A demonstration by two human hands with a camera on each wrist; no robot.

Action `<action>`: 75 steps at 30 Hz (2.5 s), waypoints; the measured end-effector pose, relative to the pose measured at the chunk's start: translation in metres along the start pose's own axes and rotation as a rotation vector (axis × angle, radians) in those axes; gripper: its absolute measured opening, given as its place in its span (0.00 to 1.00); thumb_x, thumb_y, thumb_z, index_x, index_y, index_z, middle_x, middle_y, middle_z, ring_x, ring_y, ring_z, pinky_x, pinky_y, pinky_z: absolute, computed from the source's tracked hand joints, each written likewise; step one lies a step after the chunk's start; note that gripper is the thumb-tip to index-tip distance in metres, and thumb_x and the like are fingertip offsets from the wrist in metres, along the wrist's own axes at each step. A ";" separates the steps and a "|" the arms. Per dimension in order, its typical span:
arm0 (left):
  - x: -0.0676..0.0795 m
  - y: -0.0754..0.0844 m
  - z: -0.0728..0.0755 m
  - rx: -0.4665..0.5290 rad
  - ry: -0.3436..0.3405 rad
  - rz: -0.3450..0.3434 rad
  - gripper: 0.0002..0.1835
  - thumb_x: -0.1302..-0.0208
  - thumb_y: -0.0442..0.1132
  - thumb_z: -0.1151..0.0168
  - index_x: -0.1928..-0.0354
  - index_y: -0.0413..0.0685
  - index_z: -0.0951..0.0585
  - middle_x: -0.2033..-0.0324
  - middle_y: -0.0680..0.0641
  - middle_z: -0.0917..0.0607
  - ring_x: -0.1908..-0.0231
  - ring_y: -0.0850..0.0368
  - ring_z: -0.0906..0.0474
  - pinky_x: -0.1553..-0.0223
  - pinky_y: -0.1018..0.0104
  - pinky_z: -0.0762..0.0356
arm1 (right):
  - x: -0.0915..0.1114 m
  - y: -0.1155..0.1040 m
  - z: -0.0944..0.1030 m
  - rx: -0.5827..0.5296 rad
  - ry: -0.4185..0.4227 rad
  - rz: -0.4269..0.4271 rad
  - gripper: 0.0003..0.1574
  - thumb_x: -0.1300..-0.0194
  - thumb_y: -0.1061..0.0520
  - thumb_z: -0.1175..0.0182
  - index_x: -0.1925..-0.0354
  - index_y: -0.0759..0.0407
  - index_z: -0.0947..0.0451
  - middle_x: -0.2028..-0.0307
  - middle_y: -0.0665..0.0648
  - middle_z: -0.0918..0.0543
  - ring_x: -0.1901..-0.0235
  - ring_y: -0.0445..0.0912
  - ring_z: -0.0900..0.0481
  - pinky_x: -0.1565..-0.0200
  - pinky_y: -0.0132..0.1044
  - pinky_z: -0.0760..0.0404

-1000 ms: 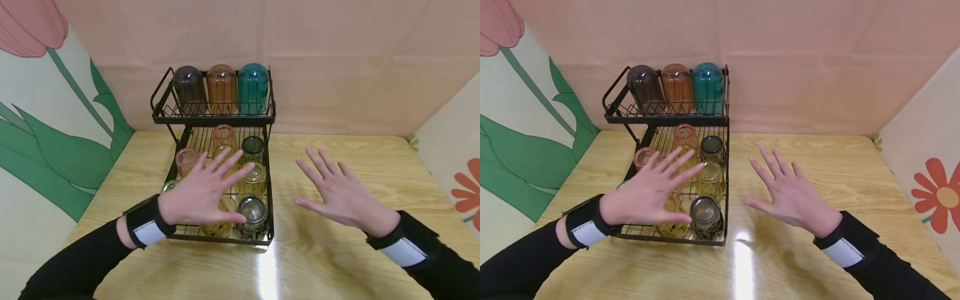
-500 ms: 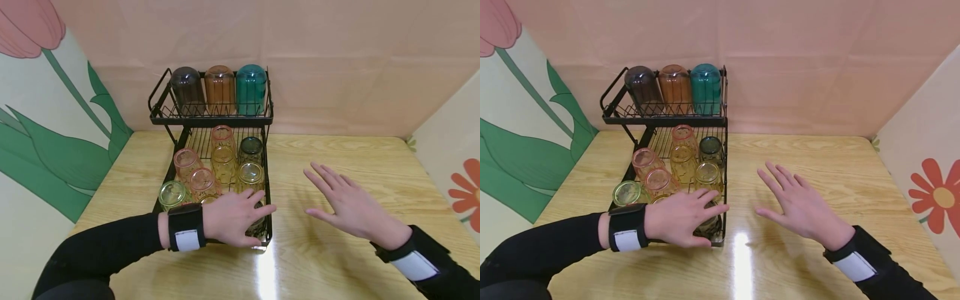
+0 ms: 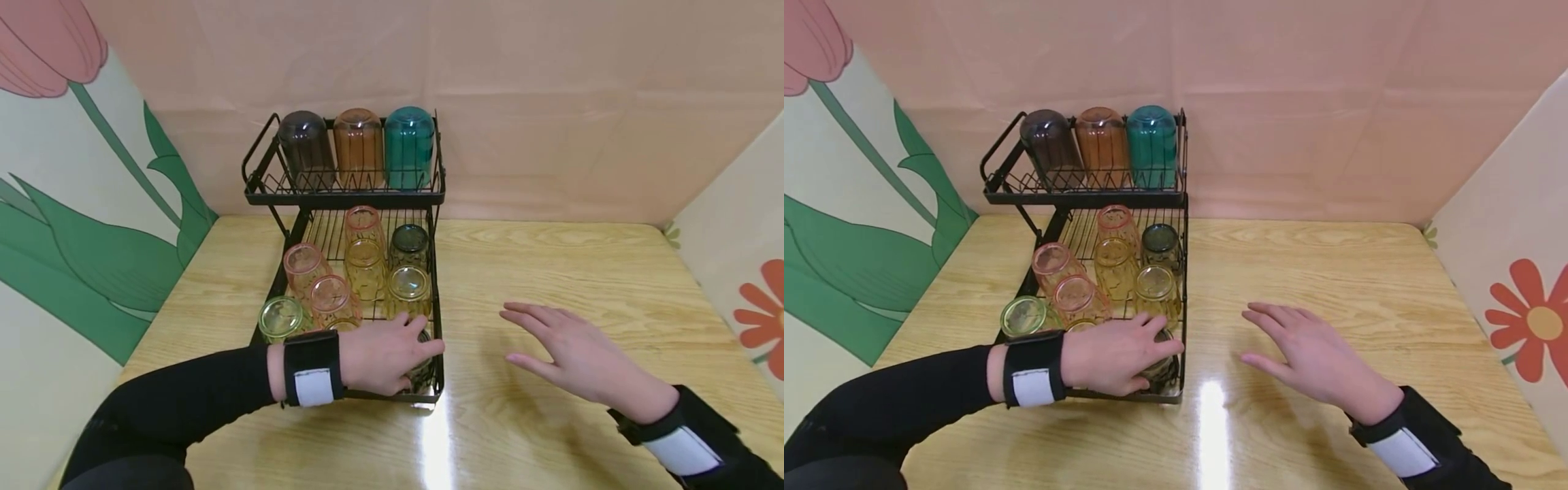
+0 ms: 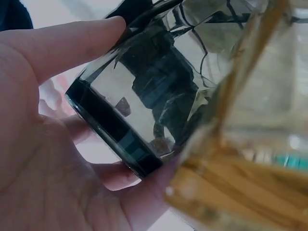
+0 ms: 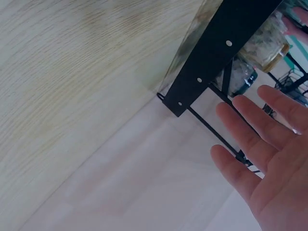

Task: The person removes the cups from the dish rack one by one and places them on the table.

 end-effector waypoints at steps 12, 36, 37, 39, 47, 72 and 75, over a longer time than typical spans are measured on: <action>0.014 -0.007 0.039 0.032 0.012 0.009 0.33 0.43 0.50 0.41 0.36 0.57 0.40 0.45 0.43 0.34 0.54 0.51 0.32 0.73 0.73 0.31 | 0.003 0.004 -0.003 -0.020 -0.022 -0.031 0.35 0.40 0.36 0.47 0.40 0.50 0.34 0.41 0.52 0.32 0.46 0.52 0.31 0.49 0.52 0.32; 0.008 -0.038 0.070 0.791 0.733 -0.023 0.34 0.45 0.51 0.38 0.38 0.56 0.41 0.49 0.51 0.35 0.53 0.61 0.35 0.58 0.70 0.29 | -0.048 -0.033 0.022 -1.518 0.462 0.083 0.45 0.34 0.39 0.54 0.29 0.47 0.63 0.30 0.59 0.62 0.35 0.52 0.54 0.42 0.48 0.44; 0.007 -0.037 0.071 0.789 0.755 -0.028 0.35 0.45 0.51 0.38 0.38 0.56 0.41 0.49 0.51 0.36 0.53 0.62 0.35 0.57 0.70 0.30 | -0.051 -0.037 0.022 -1.585 0.458 0.112 0.44 0.34 0.39 0.54 0.29 0.47 0.64 0.30 0.59 0.63 0.35 0.52 0.53 0.42 0.47 0.44; 0.007 -0.035 0.072 0.783 0.783 -0.042 0.35 0.45 0.50 0.37 0.38 0.55 0.41 0.48 0.50 0.36 0.52 0.62 0.36 0.55 0.69 0.31 | -0.056 -0.045 0.022 -1.670 0.441 0.143 0.44 0.33 0.40 0.55 0.30 0.49 0.65 0.31 0.61 0.64 0.35 0.53 0.52 0.42 0.45 0.41; 0.007 -0.029 0.072 0.776 0.815 -0.086 0.34 0.45 0.48 0.37 0.38 0.53 0.41 0.45 0.50 0.37 0.50 0.62 0.38 0.52 0.68 0.33 | -0.061 -0.052 0.014 -1.707 0.459 0.002 0.37 0.35 0.52 0.50 0.33 0.55 0.53 0.40 0.62 0.41 0.45 0.51 0.34 0.49 0.41 0.30; 0.052 -0.088 0.035 0.560 0.382 0.232 0.42 0.47 0.70 0.51 0.33 0.67 0.49 0.32 0.53 0.52 0.66 0.63 0.27 0.77 0.70 0.28 | -0.059 0.059 0.024 -0.918 0.302 -0.148 0.41 0.45 0.68 0.43 0.36 0.56 0.45 0.47 0.57 0.35 0.49 0.47 0.35 0.63 0.32 0.25; 0.058 -0.092 0.030 0.536 0.381 0.254 0.41 0.46 0.69 0.49 0.33 0.65 0.48 0.32 0.52 0.52 0.77 0.65 0.30 0.83 0.69 0.30 | -0.067 0.074 0.027 -0.703 0.217 -0.210 0.42 0.47 0.61 0.37 0.37 0.49 0.43 0.46 0.52 0.36 0.49 0.46 0.36 0.64 0.34 0.25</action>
Point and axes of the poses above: each hand's wrist, its own x-axis away from the middle knuckle, its own z-axis out of the back of the hand, y = z × x, the point moved 5 cm from there along -x, towards the middle knuckle
